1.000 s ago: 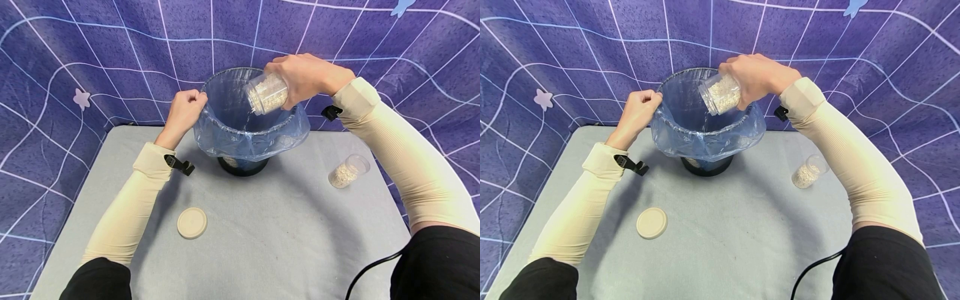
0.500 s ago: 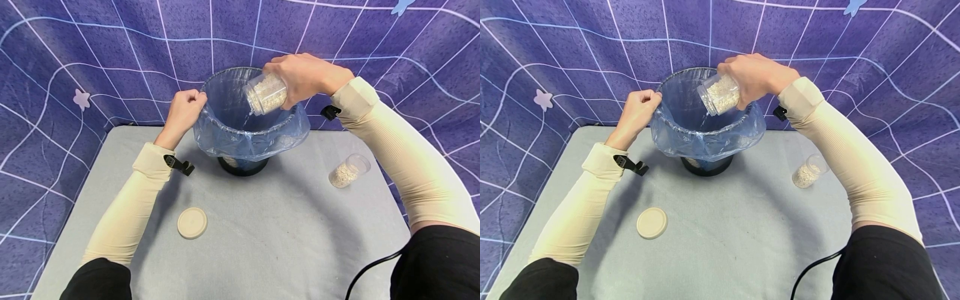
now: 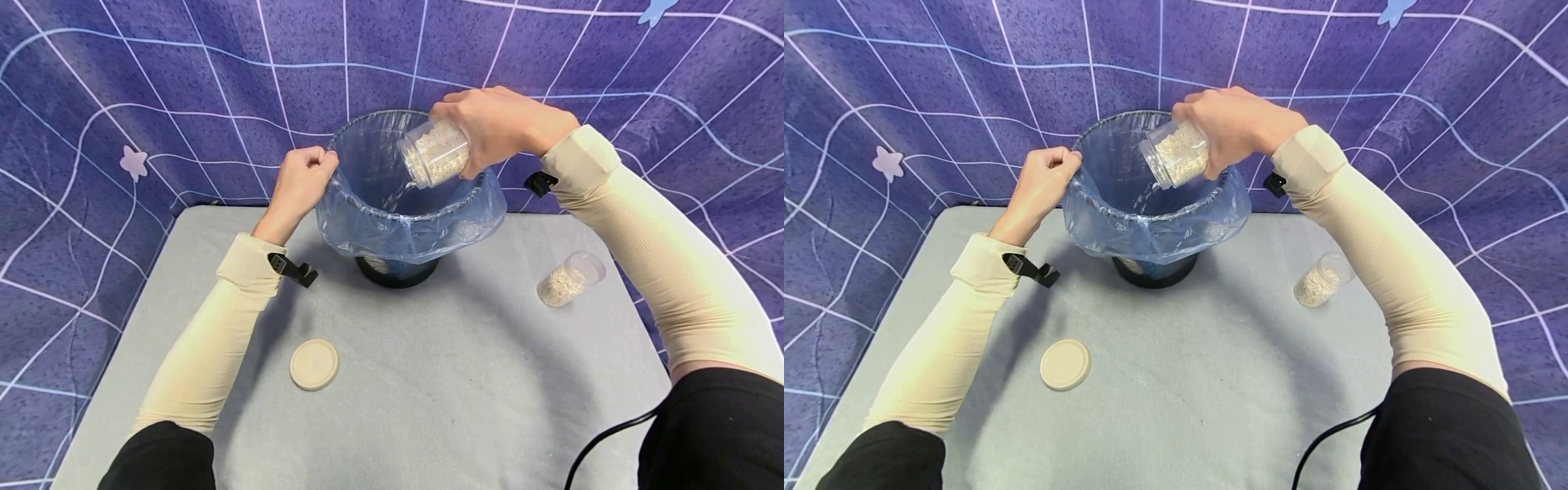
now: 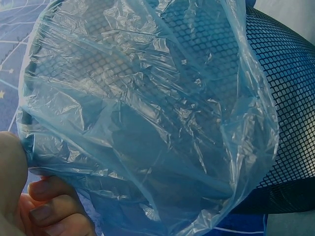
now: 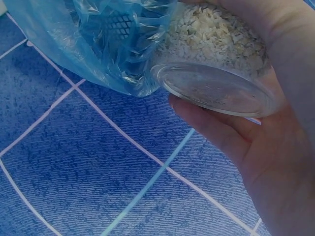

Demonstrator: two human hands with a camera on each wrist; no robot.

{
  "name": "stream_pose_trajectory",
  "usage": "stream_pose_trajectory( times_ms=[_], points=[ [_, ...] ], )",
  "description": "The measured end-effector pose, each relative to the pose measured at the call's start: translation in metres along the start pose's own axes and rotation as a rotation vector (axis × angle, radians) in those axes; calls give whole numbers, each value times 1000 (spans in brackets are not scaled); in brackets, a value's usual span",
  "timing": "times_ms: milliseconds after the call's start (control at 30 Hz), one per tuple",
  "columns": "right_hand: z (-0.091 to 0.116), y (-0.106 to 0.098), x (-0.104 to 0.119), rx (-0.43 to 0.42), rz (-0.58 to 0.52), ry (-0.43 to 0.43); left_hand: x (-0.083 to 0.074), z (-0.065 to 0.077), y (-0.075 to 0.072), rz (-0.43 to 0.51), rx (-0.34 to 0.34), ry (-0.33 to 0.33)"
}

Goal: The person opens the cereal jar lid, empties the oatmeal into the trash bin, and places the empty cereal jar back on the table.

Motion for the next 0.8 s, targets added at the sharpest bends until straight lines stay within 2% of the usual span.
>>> stream_pose_trajectory(
  times_ms=[800],
  points=[
    [-1,1,1,22,26,2,-1,0,0,-10,2,-6]
  ],
)
Point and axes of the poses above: each hand's wrist, its own z-axis away from the middle knuckle, its own y-axis out of the palm, x = y × z, the point moved 3 cm from there along -z, towards the middle knuckle, and after that the axes turned 11 degrees about -z, right-handed, at the moved point
